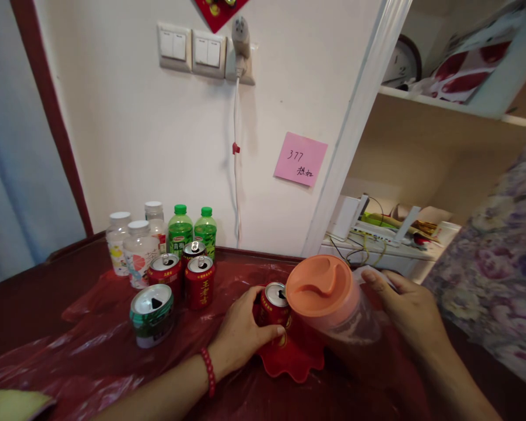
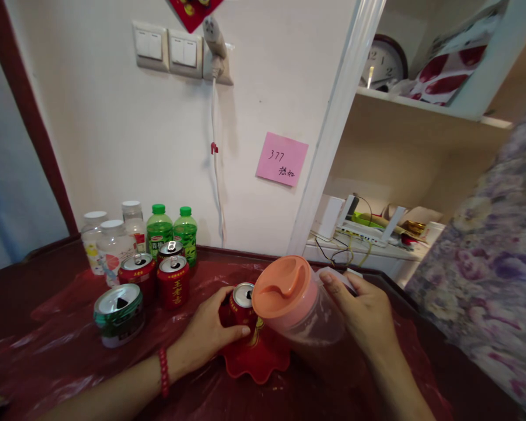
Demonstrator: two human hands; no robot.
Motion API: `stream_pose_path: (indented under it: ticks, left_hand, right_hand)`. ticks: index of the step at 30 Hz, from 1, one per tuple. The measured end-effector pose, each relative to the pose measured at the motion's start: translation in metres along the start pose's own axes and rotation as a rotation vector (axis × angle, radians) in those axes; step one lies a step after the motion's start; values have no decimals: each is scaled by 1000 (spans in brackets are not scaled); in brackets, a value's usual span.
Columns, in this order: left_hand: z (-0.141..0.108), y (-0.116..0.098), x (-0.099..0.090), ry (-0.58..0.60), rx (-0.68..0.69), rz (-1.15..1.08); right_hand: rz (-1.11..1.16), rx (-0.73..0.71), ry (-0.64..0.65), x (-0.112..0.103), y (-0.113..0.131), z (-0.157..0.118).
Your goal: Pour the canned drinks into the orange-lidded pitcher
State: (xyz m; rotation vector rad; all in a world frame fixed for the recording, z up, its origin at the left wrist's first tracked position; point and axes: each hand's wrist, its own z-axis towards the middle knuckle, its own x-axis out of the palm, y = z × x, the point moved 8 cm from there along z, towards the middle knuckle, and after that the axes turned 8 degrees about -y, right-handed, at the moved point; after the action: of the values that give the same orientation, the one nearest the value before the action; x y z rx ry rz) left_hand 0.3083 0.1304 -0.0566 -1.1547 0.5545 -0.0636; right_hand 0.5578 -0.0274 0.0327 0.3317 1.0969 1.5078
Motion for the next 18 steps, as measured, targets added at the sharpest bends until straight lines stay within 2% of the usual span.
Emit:
stream_pose_path:
  ticks: [3, 18]
  left_hand:
    - [0, -1, 0, 1, 14, -4]
    - [0, 0, 0, -5, 24, 2]
  right_hand:
    - [27, 46, 2, 0, -4, 0]
    - [16, 37, -21, -2, 3, -1]
